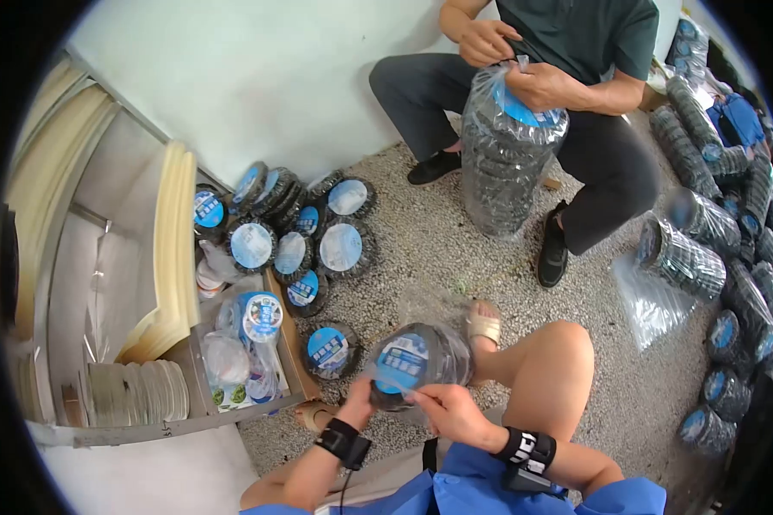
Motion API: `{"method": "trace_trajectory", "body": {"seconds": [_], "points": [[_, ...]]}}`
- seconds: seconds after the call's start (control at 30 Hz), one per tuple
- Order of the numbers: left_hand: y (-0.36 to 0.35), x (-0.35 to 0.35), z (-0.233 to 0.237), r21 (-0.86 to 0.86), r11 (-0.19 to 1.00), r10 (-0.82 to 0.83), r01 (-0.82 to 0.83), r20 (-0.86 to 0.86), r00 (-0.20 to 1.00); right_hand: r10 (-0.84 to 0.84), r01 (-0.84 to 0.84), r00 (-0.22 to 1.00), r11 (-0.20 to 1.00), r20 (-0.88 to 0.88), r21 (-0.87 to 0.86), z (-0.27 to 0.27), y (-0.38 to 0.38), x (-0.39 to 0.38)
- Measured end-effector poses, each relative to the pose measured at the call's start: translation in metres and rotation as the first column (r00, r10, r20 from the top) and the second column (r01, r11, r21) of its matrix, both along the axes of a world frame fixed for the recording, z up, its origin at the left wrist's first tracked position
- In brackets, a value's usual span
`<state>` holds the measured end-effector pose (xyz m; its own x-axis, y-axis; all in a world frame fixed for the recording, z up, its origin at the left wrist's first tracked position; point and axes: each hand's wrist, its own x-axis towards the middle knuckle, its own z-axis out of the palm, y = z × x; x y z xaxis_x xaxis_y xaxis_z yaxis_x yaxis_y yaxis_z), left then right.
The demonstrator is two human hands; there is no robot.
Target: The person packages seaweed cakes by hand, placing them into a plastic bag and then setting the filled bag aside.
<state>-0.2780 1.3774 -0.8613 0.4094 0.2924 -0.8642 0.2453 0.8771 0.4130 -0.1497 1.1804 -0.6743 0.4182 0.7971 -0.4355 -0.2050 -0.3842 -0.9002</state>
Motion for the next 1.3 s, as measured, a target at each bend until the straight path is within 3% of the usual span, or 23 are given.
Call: {"method": "trace_trajectory", "body": {"seconds": [0.03,0.07,0.1,0.17,0.3,0.37,0.43,0.5,0.57,0.63,0.67,0.8,0.83,0.87,0.9,0.93,0.97,1.0,1.03,1.1,1.13,1.27,1.3], "points": [[-0.007,0.002,-0.015,0.485,0.827,-0.264,0.283,-0.111,0.958,-0.084,0.094,0.984,0.994,-0.159,0.054,-0.002,-0.004,-0.002],[-0.012,0.006,-0.017,0.787,0.372,-0.410,0.492,-0.336,0.848,-0.154,0.192,0.934,0.977,-0.321,0.088,-0.005,-0.006,-0.003],[-0.014,0.009,-0.019,0.792,0.367,-0.405,0.489,-0.337,0.850,-0.198,0.248,0.914,0.963,-0.353,0.102,-0.005,-0.007,-0.001],[-0.023,0.023,0.004,0.555,-0.392,-0.352,0.734,-0.827,0.438,-0.259,0.318,0.885,0.943,-0.386,0.096,-0.005,-0.010,0.017],[0.018,0.055,0.103,0.879,-0.391,-0.518,0.273,-0.455,0.724,-0.429,0.526,0.763,0.847,-0.484,0.078,-0.001,-0.007,0.044],[0.062,0.060,0.088,0.902,-0.206,-0.324,0.379,-0.429,0.843,-0.492,0.612,0.700,0.787,-0.518,0.079,-0.003,0.002,0.049],[0.124,0.051,-0.002,0.917,-0.269,-0.134,0.293,-0.337,0.932,-0.474,0.585,0.690,0.810,-0.546,0.035,-0.001,0.007,0.053],[0.181,0.019,-0.110,0.884,0.271,0.118,0.381,-0.424,0.898,-0.506,0.583,0.681,0.812,-0.529,-0.027,-0.001,0.008,0.061],[0.230,0.025,-0.127,0.600,0.798,0.197,0.056,-0.347,0.917,-0.531,0.599,0.669,0.799,-0.520,-0.045,-0.002,0.008,0.067],[0.282,0.016,-0.193,0.510,0.790,0.435,-0.339,-0.077,0.897,-0.553,0.603,0.643,0.792,-0.530,-0.095,-0.004,0.013,0.070],[0.293,0.032,-0.186,0.492,0.773,0.531,-0.400,-0.156,0.833,-0.561,0.602,0.643,0.791,-0.521,-0.107,-0.002,0.021,0.072],[0.342,0.051,-0.188,0.225,0.880,0.476,-0.419,-0.397,0.785,-0.572,0.608,0.659,0.787,-0.489,-0.101,0.005,0.044,0.071],[0.353,0.032,-0.207,0.176,0.953,0.287,-0.247,-0.259,0.922,-0.586,0.601,0.668,0.788,-0.458,-0.132,0.007,0.046,0.071],[0.355,0.030,-0.200,0.132,0.928,0.373,-0.349,-0.294,0.880,-0.596,0.592,0.679,0.790,-0.430,-0.161,0.008,0.048,0.072],[0.341,0.019,-0.192,0.517,0.855,0.186,-0.047,-0.221,0.957,-0.594,0.589,0.681,0.792,-0.428,-0.162,0.008,0.050,0.074],[0.324,-0.004,-0.183,0.811,0.543,-0.027,0.218,-0.242,0.970,-0.586,0.603,0.650,0.785,-0.483,-0.141,0.009,0.051,0.072],[0.328,-0.015,-0.175,0.843,0.429,-0.219,0.324,-0.251,0.943,-0.574,0.620,0.613,0.775,-0.543,-0.119,0.009,0.052,0.070],[0.320,-0.028,-0.166,0.491,0.869,0.081,-0.061,-0.021,0.996,-0.567,0.620,0.608,0.776,-0.556,-0.113,0.009,0.052,0.067],[0.306,-0.040,-0.139,0.648,0.724,-0.148,0.235,-0.187,0.971,-0.551,0.612,0.616,0.785,-0.563,-0.099,0.010,0.052,0.066],[0.278,-0.045,-0.090,0.498,0.469,-0.462,0.730,-0.566,0.683,-0.521,0.597,0.627,0.799,-0.579,-0.073,0.012,0.053,0.061],[0.277,-0.073,-0.132,0.554,0.270,-0.493,0.788,-0.623,0.607,-0.527,0.597,0.632,0.799,-0.569,-0.077,0.013,0.054,0.059],[0.239,-0.045,-0.092,0.285,0.275,-0.627,0.918,-0.671,0.396,-0.467,0.605,0.613,0.797,-0.638,-0.002,0.007,0.036,0.050],[0.231,-0.036,-0.080,0.336,0.146,-0.576,0.930,-0.735,0.357,-0.462,0.608,0.618,0.793,-0.636,0.014,0.006,0.032,0.049]]}}
